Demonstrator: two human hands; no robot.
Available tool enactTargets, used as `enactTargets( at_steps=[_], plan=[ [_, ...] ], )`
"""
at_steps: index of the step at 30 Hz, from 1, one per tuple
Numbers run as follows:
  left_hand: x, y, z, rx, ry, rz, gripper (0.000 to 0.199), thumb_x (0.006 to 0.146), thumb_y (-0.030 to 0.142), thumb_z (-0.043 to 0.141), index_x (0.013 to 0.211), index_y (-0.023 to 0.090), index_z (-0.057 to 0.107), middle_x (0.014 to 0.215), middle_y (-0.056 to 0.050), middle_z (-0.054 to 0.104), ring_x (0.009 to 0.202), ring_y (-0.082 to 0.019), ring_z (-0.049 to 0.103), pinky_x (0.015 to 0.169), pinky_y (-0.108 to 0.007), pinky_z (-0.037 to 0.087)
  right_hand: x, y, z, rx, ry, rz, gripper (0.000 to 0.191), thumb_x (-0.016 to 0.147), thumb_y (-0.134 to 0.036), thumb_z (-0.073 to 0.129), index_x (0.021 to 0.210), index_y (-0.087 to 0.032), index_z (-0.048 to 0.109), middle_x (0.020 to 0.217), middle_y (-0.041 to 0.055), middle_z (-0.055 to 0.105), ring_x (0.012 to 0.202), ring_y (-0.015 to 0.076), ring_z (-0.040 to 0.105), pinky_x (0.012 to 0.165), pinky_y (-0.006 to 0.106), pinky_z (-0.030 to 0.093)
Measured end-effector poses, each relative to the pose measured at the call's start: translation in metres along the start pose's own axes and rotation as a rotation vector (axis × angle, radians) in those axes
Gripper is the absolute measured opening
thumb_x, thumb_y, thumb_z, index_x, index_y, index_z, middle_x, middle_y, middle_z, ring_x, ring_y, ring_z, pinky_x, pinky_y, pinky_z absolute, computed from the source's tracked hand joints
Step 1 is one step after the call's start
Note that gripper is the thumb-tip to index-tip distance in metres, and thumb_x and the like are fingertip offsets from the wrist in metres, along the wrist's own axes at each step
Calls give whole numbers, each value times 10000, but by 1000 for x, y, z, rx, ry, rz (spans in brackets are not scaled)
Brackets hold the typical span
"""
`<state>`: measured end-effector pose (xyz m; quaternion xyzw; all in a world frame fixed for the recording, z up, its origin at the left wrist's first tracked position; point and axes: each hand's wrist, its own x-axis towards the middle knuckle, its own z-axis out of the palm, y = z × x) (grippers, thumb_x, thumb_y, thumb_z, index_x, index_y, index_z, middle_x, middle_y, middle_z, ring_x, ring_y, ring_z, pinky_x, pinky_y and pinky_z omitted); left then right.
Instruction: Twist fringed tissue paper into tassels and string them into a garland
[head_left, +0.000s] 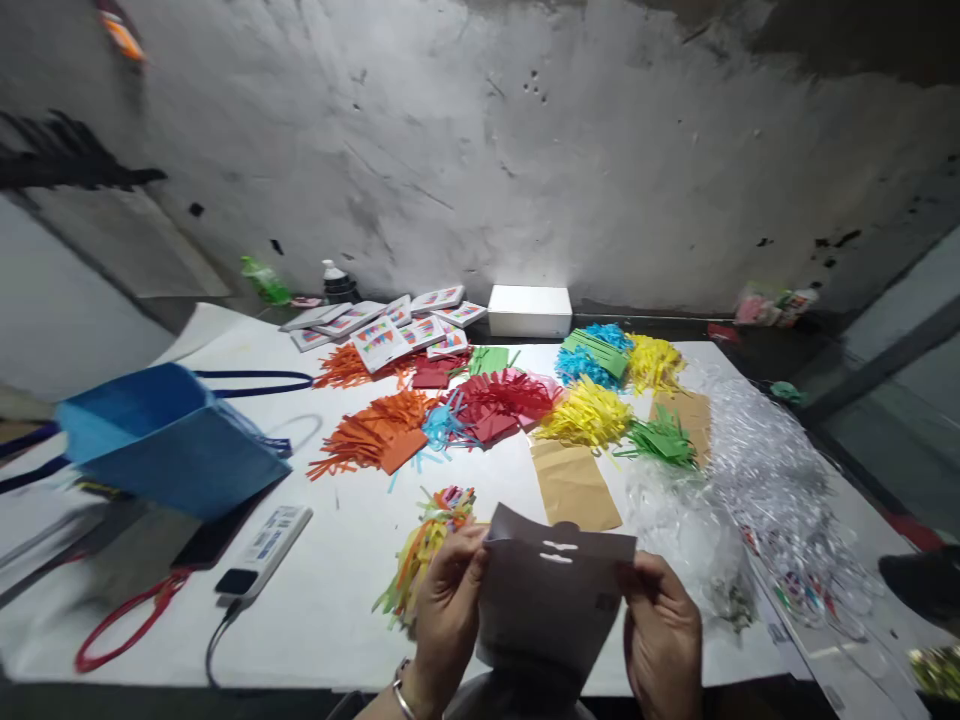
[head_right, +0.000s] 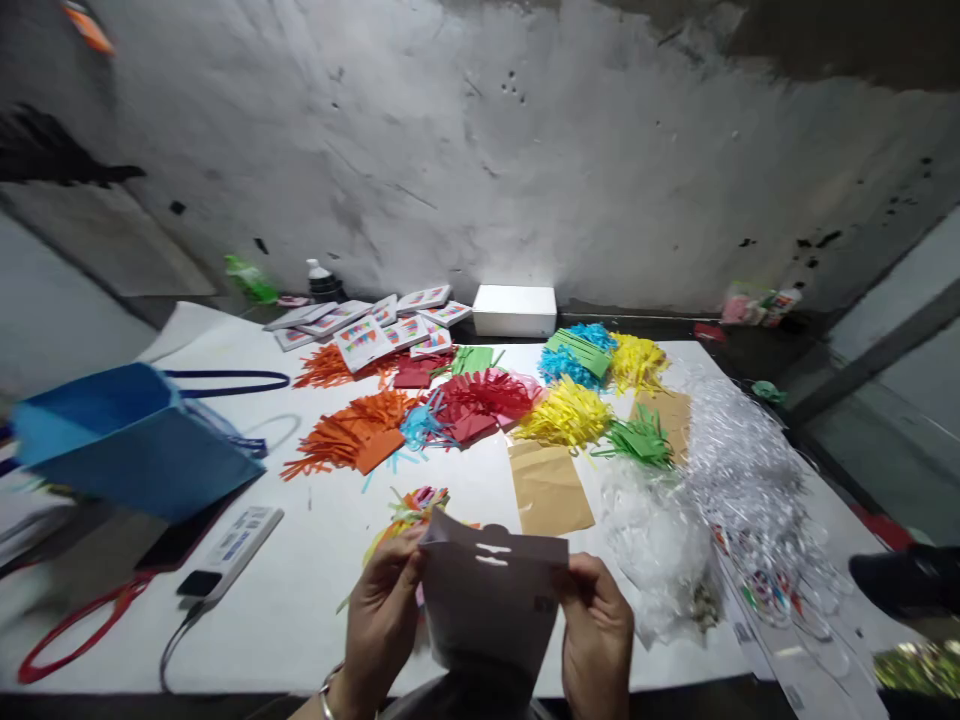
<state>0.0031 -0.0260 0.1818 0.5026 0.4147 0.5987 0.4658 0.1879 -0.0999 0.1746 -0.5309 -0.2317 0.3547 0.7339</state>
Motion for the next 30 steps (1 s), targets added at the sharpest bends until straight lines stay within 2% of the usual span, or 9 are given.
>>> enactTargets(
  at_steps=[7,12,15,18,20,22,25,28,30],
  plan=[
    [-3,20,0,-120,-128,-57,174,827,292,650,713,175,592,838,-60,651,841,-196,607,786,-315,483,9,22,-26,-107,178,87,347,499,-365,876,714,-172,684,717,42,721,639,200,650,599,299,543],
    [-1,35,-7,-192,-245,-200,156,788,308,694,803,179,607,776,-34,608,733,-156,555,670,-250,445,11,23,-26,-112,265,-24,395,442,-423,886,667,-188,662,630,12,696,536,172,623,499,265,519],
    [4,43,-11,-172,-322,-301,191,774,330,707,869,172,656,781,-38,608,739,-161,545,674,-253,427,11,15,-20,-92,161,-60,372,487,-428,878,671,-194,654,634,23,698,557,186,637,523,285,533],
    [8,48,-14,-158,-367,-297,218,774,367,702,743,156,658,732,-33,587,719,-157,520,679,-258,405,11,7,-19,-82,-30,-12,345,552,-438,850,721,-189,682,686,59,710,599,221,657,548,326,545],
    [9,47,-16,-158,-388,-281,245,761,377,716,704,152,636,708,-24,564,708,-152,498,668,-255,388,10,5,-21,-110,-48,0,339,565,-426,848,749,-179,706,703,75,716,609,232,659,561,339,545],
    [10,44,-17,-161,-434,-259,267,747,376,731,680,150,606,685,-15,540,691,-146,478,648,-250,371,9,5,-22,-133,4,-49,305,571,-393,853,733,-175,714,706,72,718,619,227,656,576,328,537],
    [12,38,-18,-141,-446,-153,274,777,364,708,676,154,564,673,0,506,671,-134,454,633,-246,353,6,2,-18,-93,-21,-177,222,626,-345,833,648,-185,680,705,45,708,625,198,640,577,297,518],
    [15,35,-19,-51,-366,20,235,856,338,620,717,164,548,704,1,493,688,-132,455,658,-253,357,6,-2,-10,-52,-202,-191,239,700,-376,782,624,-187,656,700,38,688,603,179,617,553,290,506],
    [18,34,-19,3,-363,91,231,887,341,575,739,166,545,720,-3,494,697,-133,461,667,-256,360,7,-2,-8,-94,-287,-167,242,729,-408,751,664,-186,679,680,39,670,587,176,598,524,283,491]
  ],
)
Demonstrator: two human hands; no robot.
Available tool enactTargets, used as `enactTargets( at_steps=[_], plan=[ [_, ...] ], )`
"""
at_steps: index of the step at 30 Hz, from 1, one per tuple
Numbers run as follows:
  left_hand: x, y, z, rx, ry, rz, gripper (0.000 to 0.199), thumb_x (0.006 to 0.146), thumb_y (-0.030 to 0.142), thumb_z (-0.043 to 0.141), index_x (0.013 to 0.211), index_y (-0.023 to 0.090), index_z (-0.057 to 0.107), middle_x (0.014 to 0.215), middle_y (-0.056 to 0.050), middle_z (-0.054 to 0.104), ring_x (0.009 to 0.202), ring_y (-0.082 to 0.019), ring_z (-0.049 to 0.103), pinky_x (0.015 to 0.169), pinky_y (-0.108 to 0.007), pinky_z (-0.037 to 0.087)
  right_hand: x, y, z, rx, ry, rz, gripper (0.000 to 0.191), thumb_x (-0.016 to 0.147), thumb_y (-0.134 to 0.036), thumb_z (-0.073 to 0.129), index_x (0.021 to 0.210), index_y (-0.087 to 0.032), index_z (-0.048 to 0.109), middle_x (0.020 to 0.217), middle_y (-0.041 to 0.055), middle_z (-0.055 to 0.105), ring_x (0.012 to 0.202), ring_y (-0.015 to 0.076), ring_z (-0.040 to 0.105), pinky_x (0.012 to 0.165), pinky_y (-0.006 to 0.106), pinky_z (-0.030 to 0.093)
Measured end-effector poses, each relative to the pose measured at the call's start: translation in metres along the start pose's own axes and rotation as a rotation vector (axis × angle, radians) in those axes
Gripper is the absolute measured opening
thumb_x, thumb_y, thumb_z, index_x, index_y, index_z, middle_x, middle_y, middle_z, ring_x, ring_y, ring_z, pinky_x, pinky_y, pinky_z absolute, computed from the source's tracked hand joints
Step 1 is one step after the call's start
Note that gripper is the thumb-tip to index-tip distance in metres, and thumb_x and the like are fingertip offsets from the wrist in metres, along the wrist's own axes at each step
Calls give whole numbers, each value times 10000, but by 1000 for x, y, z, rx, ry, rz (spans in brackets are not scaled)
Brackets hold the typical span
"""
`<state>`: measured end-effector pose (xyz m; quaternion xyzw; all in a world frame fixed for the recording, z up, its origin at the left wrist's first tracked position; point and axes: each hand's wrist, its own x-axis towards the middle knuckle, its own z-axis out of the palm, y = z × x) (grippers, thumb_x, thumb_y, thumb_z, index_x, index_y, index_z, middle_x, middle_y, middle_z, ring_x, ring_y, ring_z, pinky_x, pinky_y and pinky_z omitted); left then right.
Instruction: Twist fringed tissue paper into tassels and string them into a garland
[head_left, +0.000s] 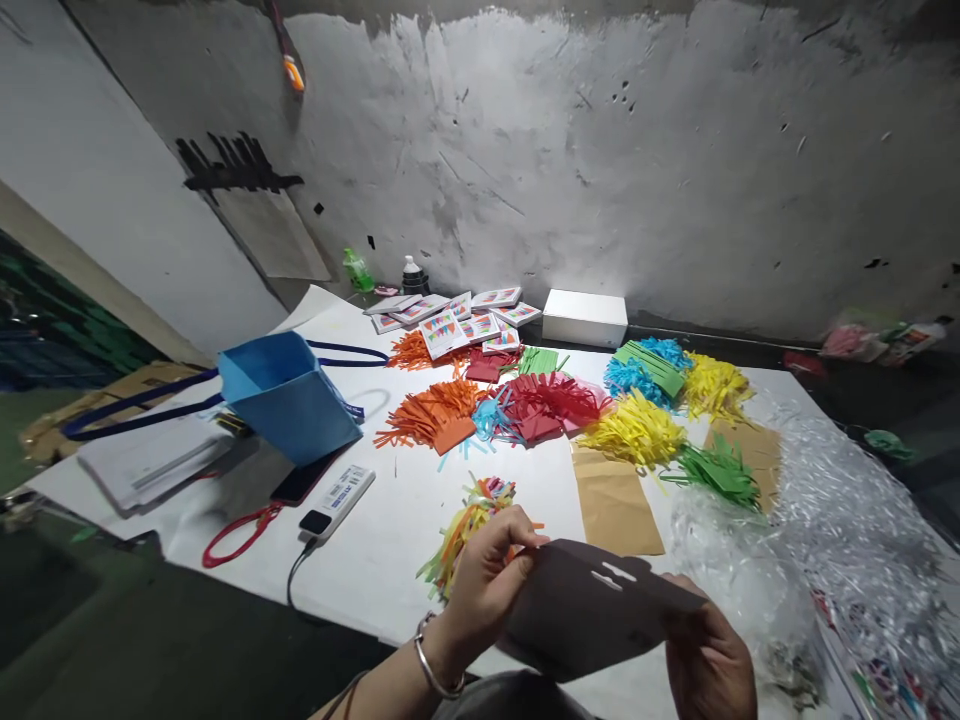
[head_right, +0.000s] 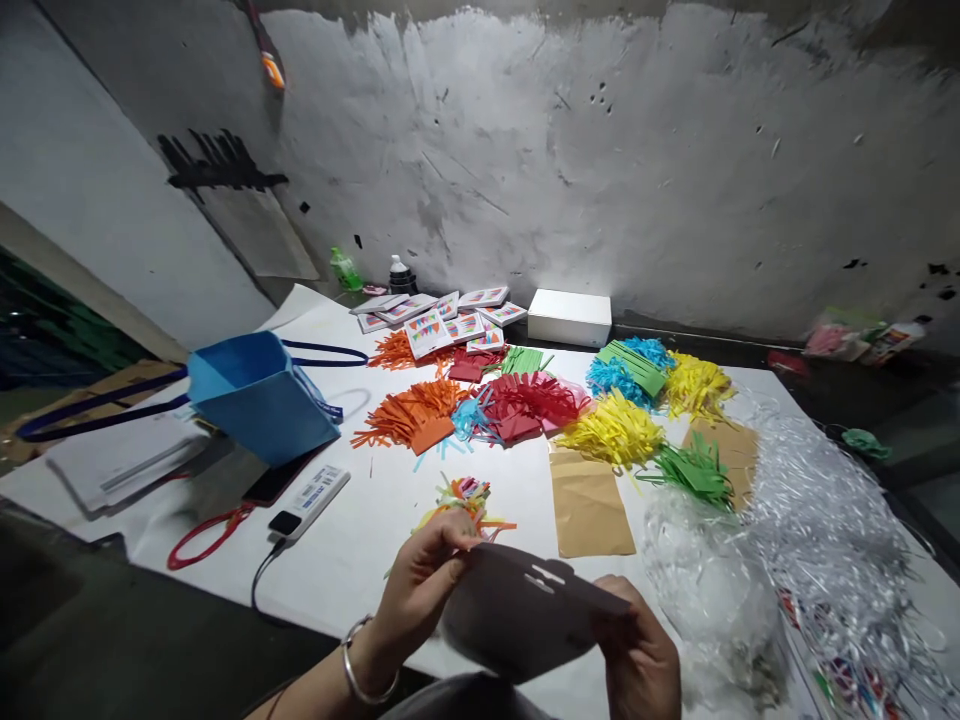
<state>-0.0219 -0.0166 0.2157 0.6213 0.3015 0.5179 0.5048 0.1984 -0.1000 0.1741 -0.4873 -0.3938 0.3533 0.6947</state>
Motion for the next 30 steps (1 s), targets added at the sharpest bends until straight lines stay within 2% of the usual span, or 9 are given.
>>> enactTargets(
  at_steps=[2,5,7,12,17,19,24,28,30],
  plan=[
    [4,0,-3,9,-107,-18,249,883,366,577,742,164,537,718,-5,497,688,-131,461,650,-250,363,0,0,-1,-56,-12,-11,232,744,-414,734,699,-189,701,649,30,647,578,176,583,505,275,475],
    [14,5,-9,17,-393,-88,320,836,412,633,682,163,504,674,4,492,644,-121,451,598,-232,353,-2,-2,-4,-113,-8,-38,184,780,-371,703,721,-197,716,630,20,626,579,173,577,518,270,473],
    [22,10,-14,103,-497,-55,346,836,416,628,641,161,497,640,8,492,623,-119,452,592,-233,347,-1,-6,-6,-132,-57,-30,169,813,-336,670,723,-201,717,660,25,632,612,177,590,550,271,486],
    [30,15,-17,253,-270,59,340,833,377,635,595,158,529,576,15,505,565,-110,451,568,-230,347,6,-13,-14,-228,-274,-1,153,846,-324,630,848,-222,744,823,55,696,751,211,644,626,269,525],
    [24,8,-15,175,-435,-116,301,847,396,612,680,148,646,613,-16,601,584,-129,533,566,-224,408,8,-3,-23,-255,-75,22,265,854,-412,611,912,-197,754,774,65,717,693,214,653,601,273,537],
    [21,8,-14,241,-390,-120,266,864,362,591,718,152,663,621,-17,619,581,-125,538,562,-216,408,8,1,-24,-230,-70,56,274,849,-415,618,940,-194,752,808,67,727,690,211,654,610,275,540],
    [17,9,-11,366,-164,-36,207,865,301,581,735,166,668,634,-17,648,585,-129,563,563,-211,417,11,4,-26,-178,-236,145,255,852,-363,625,1038,-222,730,907,55,739,747,214,670,684,291,554],
    [19,9,-8,346,-232,-25,238,863,291,583,674,164,656,586,-5,626,546,-118,545,533,-199,403,11,9,-28,-221,-189,92,252,852,-316,631,1071,-230,721,956,51,740,864,239,679,759,298,555],
    [19,8,-9,347,-236,-5,232,866,285,580,686,164,661,599,-10,635,556,-120,552,549,-202,412,11,10,-29,-229,-174,73,250,857,-314,625,1070,-225,722,947,55,743,837,237,686,733,291,562]
  ],
)
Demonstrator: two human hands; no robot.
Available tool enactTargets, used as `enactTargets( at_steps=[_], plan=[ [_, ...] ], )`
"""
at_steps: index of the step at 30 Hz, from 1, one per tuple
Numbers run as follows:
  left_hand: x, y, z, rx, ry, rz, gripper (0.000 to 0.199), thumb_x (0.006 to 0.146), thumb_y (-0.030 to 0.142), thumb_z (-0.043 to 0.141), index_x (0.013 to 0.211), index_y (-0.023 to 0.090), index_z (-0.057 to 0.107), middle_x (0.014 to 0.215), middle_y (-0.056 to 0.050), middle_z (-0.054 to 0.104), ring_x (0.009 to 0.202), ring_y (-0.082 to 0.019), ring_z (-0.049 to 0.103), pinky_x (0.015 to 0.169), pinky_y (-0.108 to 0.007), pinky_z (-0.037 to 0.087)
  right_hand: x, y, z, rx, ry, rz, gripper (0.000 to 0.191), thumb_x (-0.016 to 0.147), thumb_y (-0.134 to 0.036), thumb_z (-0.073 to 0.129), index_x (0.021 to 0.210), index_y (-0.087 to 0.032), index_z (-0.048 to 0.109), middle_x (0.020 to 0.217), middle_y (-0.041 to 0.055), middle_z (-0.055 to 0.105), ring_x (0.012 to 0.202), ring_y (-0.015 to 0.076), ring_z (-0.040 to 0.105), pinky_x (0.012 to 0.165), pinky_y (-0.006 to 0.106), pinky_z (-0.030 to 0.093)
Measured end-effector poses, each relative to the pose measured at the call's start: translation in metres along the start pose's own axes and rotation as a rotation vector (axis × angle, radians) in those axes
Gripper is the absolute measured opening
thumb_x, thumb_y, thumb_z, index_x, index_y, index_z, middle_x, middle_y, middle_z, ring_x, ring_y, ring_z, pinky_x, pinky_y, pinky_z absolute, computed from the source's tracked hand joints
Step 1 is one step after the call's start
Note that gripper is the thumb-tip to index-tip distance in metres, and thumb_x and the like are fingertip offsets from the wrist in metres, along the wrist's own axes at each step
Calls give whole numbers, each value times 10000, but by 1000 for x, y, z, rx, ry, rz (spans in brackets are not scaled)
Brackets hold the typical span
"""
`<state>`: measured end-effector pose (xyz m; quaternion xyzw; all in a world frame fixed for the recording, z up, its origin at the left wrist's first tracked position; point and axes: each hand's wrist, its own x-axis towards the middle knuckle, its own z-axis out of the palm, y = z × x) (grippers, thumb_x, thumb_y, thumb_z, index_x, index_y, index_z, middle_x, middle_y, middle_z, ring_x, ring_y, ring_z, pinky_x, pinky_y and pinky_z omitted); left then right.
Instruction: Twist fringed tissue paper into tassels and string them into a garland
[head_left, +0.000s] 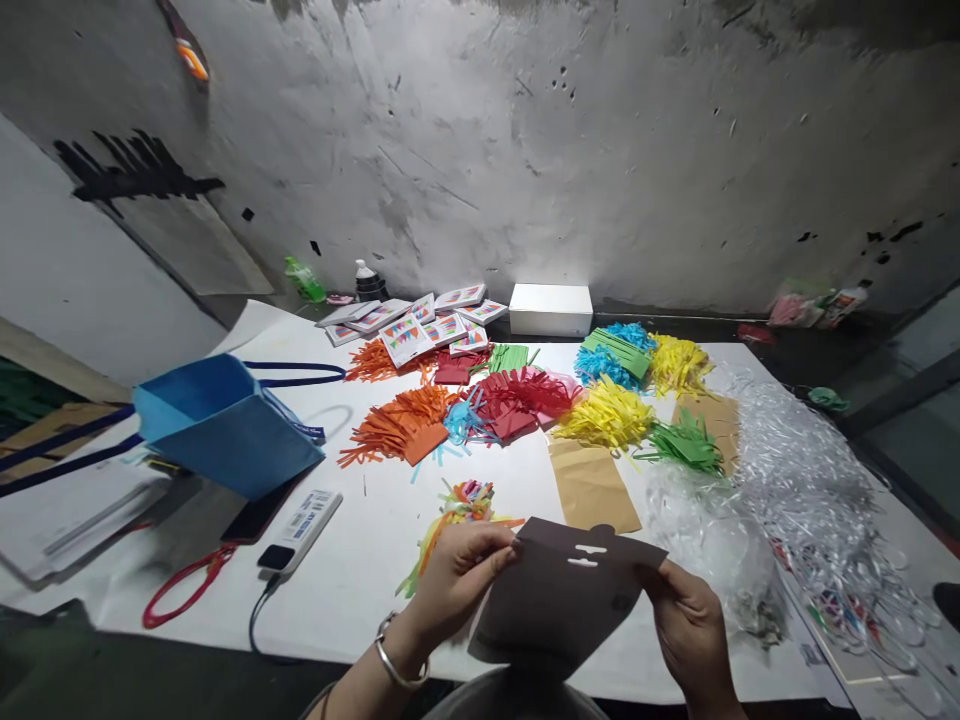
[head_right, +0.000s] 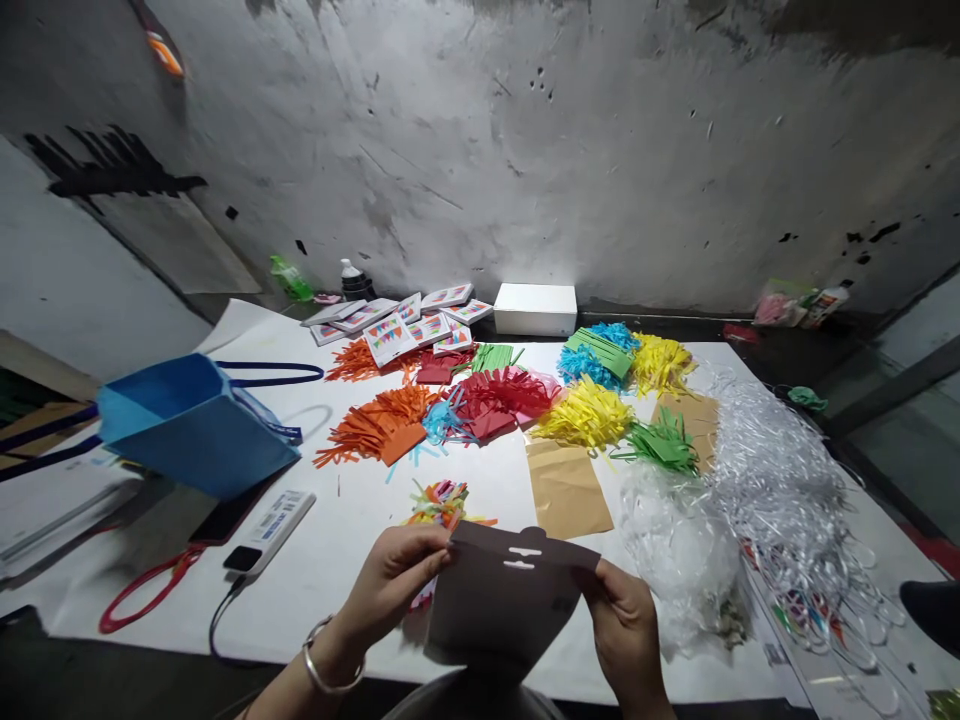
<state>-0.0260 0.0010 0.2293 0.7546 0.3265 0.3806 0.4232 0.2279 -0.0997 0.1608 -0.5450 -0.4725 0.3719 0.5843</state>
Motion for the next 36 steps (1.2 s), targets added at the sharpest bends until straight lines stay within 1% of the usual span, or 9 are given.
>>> enactTargets(
  at_steps=[4,11,17,19,23,27,29,33,36],
  plan=[
    [0,-5,-2,10,98,-4,198,884,284,561,773,162,671,678,-29,666,622,-136,591,598,-213,440,1,-5,0,7,-122,-8,285,845,-333,637,1101,-230,707,967,62,742,825,243,694,734,310,572],
    [11,-2,-9,35,-119,136,185,899,287,538,887,159,670,722,-49,690,634,-145,620,606,-216,461,4,-13,3,-38,17,-43,264,860,-324,615,1090,-236,710,999,60,738,875,260,688,779,342,561],
    [12,-1,-7,230,106,297,110,873,187,548,911,191,651,689,-21,686,587,-132,605,574,-213,432,11,-22,11,25,46,-66,334,871,-444,568,1001,-192,745,862,69,746,769,270,691,675,366,574],
    [11,0,-5,219,80,272,142,897,228,521,837,180,641,628,-8,647,543,-122,568,539,-211,412,11,-26,12,3,50,-77,327,878,-433,561,1000,-192,745,861,66,745,750,256,688,663,345,568],
    [13,4,-5,232,40,284,432,947,350,426,554,182,485,446,39,432,411,-89,382,428,-211,289,6,-36,10,-104,-13,-88,252,888,-352,568,1015,-219,741,905,51,747,714,212,680,694,302,556],
    [13,6,-4,365,138,334,380,942,357,448,617,182,540,489,22,502,453,-101,438,469,-212,326,2,-35,8,-67,-74,-86,255,860,-321,612,1070,-222,719,946,58,747,765,228,694,710,306,567],
    [14,6,-4,334,71,311,326,939,355,456,697,181,589,537,8,567,480,-107,489,491,-203,367,1,-29,7,-6,-34,-82,257,844,-297,637,1080,-227,713,976,59,744,833,244,697,741,319,572],
    [16,7,-5,157,-188,203,218,938,289,463,931,174,648,734,-42,691,625,-136,618,591,-204,474,5,-21,6,107,91,-78,243,846,-268,643,1079,-246,706,1027,57,734,911,244,695,803,344,576],
    [15,3,-5,86,-153,196,194,930,238,494,1020,190,659,865,-67,732,766,-166,677,696,-233,520,11,-30,2,116,-17,-129,247,861,-273,624,1098,-258,690,1108,77,704,1015,255,661,863,395,559]
  ],
)
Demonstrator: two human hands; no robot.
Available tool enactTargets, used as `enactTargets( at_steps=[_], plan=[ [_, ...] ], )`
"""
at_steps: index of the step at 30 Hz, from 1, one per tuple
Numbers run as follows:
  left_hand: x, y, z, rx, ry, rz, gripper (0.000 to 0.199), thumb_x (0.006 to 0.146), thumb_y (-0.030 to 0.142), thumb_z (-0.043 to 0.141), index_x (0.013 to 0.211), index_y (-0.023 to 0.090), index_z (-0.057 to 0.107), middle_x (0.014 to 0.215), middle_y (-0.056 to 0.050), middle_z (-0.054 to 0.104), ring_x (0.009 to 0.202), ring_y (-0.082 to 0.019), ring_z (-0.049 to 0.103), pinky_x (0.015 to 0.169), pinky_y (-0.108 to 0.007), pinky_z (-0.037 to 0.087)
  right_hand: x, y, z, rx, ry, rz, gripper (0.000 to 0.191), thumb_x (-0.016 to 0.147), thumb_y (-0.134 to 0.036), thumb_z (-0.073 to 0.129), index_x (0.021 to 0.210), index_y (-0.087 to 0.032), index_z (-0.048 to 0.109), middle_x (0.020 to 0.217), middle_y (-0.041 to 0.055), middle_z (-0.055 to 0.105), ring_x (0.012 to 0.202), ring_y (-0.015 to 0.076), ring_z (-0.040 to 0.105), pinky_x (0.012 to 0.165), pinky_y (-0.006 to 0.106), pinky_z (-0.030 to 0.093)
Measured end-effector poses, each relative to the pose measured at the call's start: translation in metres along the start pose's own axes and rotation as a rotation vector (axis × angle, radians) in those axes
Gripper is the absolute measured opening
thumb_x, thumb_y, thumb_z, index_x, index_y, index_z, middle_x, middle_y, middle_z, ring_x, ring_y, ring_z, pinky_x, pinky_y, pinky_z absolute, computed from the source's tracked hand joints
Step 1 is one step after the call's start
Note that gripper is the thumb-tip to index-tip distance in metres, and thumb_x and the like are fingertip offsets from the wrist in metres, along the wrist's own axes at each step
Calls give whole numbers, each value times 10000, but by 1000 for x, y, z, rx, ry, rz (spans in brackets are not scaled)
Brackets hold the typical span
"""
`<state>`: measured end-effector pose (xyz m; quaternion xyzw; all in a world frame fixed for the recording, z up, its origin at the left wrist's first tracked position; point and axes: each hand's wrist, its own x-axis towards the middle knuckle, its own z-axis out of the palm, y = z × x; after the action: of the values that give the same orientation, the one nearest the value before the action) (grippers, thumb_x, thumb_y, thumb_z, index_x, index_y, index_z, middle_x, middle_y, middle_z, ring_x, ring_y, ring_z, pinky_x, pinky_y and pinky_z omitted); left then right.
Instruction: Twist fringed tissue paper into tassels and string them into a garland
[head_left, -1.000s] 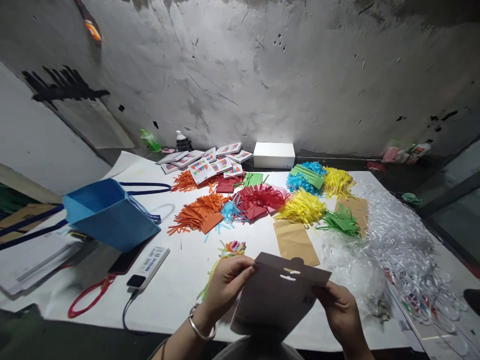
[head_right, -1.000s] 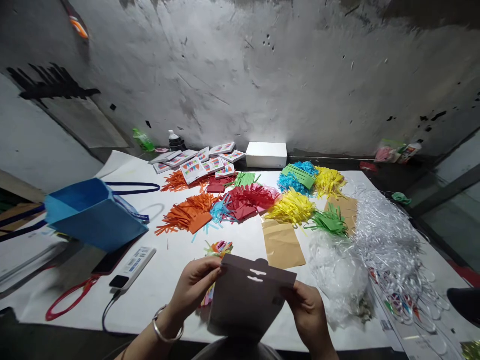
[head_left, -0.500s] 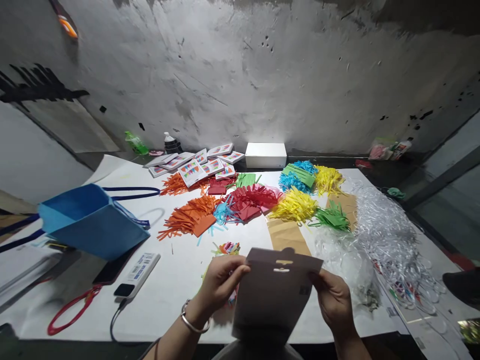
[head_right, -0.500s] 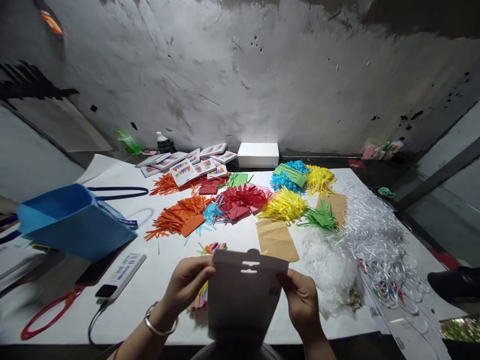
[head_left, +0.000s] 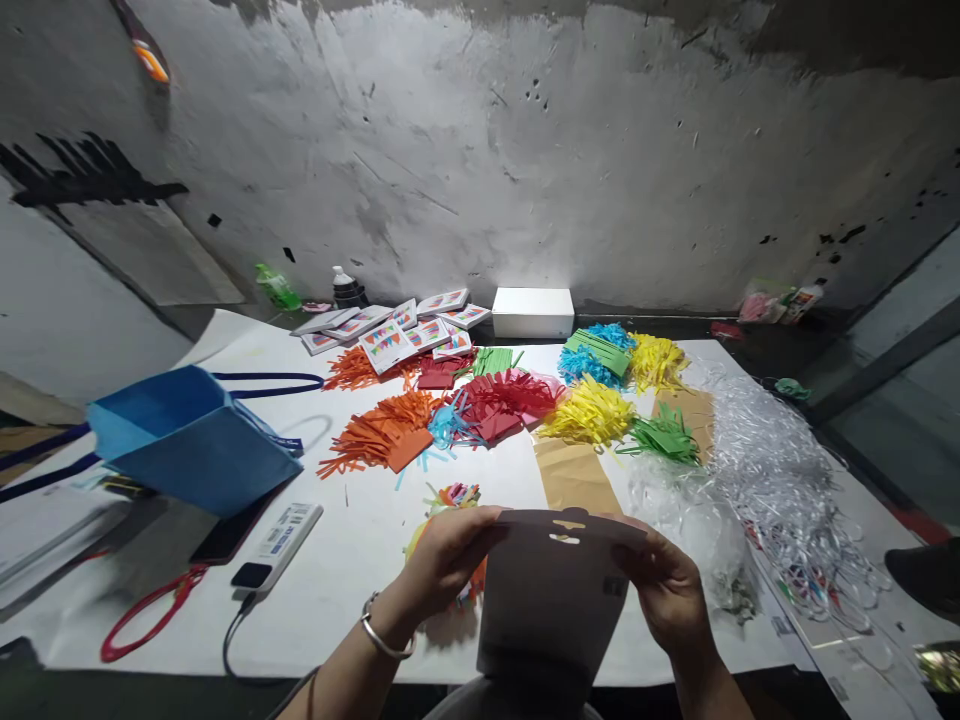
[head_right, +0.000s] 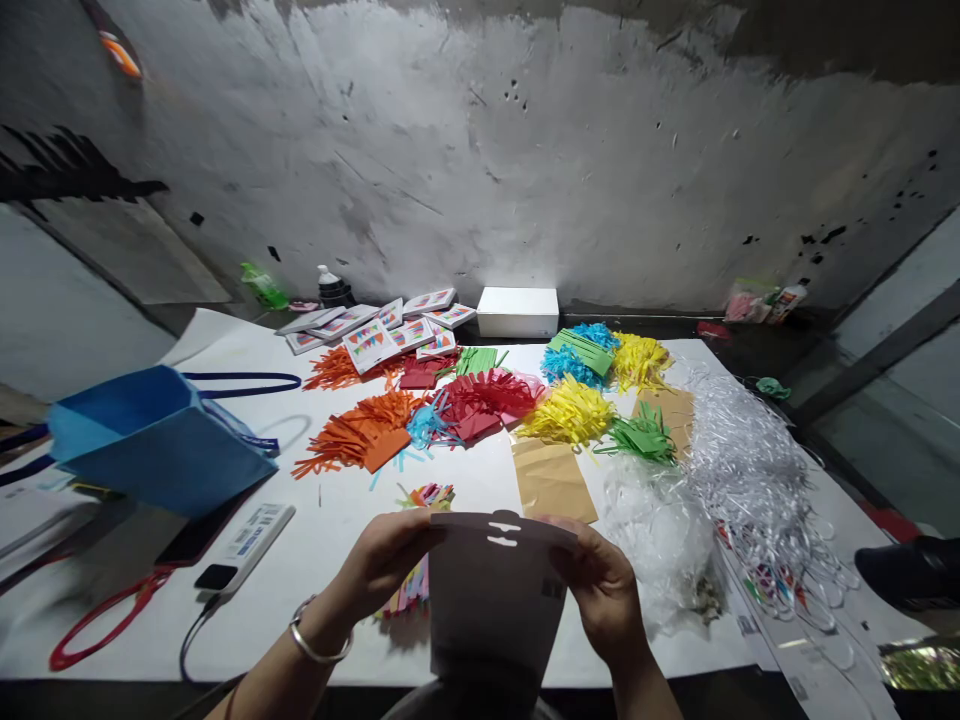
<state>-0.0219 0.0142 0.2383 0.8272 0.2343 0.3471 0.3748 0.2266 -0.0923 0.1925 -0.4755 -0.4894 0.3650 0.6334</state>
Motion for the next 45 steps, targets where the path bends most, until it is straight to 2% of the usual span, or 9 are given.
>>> enactTargets(
  at_steps=[4,9,13,19,24,28,32,38,45],
  plan=[
    [-5,-6,6,-135,16,78,243,941,211,480,1127,226,636,1094,-103,705,1010,-207,657,861,-321,521,11,-21,-6,-58,-210,-135,171,876,-256,594,995,-284,714,1108,69,696,1027,247,646,845,402,554],
    [-5,1,2,-176,-20,95,303,959,295,430,896,205,713,1133,-129,675,1019,-225,642,850,-330,521,13,-28,-6,-191,-230,-189,268,906,-214,490,807,-242,738,1075,79,691,933,223,668,722,310,563],
    [0,14,-5,-67,-95,56,264,946,280,434,1027,194,671,1201,-142,633,1093,-248,597,926,-380,485,10,-32,-7,-318,-256,-241,293,876,-129,430,890,-228,705,1081,79,672,941,208,660,738,298,556],
    [5,16,11,56,25,107,241,920,114,452,1066,186,630,1108,-131,663,1044,-200,620,883,-342,515,18,-55,0,-742,-280,-471,292,841,-160,483,1102,-206,604,1236,123,584,1155,279,540,962,468,457],
    [10,19,19,60,17,151,286,907,87,455,1129,189,604,1106,-129,652,1047,-199,611,875,-330,516,31,-62,19,-1092,-392,-618,423,890,-205,549,1302,-142,475,1034,133,667,902,245,627,773,387,519],
    [10,21,17,52,1,115,322,903,67,433,1155,196,586,1133,-122,623,1073,-197,585,899,-337,495,37,-63,20,-1146,-490,-592,395,881,-192,563,1263,-125,489,962,127,667,829,247,624,704,379,515],
    [10,21,17,42,6,108,322,902,68,431,1155,200,582,1134,-113,613,1076,-193,575,903,-325,486,41,-67,15,-995,-604,-452,528,833,-275,661,1294,-155,434,1094,118,643,969,242,611,802,359,523],
    [13,28,17,47,-16,90,332,893,66,428,1165,200,565,1138,-106,597,1072,-188,567,897,-313,487,46,-62,20,-1173,-547,-506,324,853,-168,564,1171,-130,517,938,114,667,819,255,635,694,377,524],
    [19,31,17,72,-46,60,352,838,71,512,1167,194,535,1142,-101,567,1083,-200,545,916,-322,484,47,-55,20,-994,-512,-391,274,880,-164,518,1153,-176,517,973,87,659,864,209,648,736,305,527]
  ],
)
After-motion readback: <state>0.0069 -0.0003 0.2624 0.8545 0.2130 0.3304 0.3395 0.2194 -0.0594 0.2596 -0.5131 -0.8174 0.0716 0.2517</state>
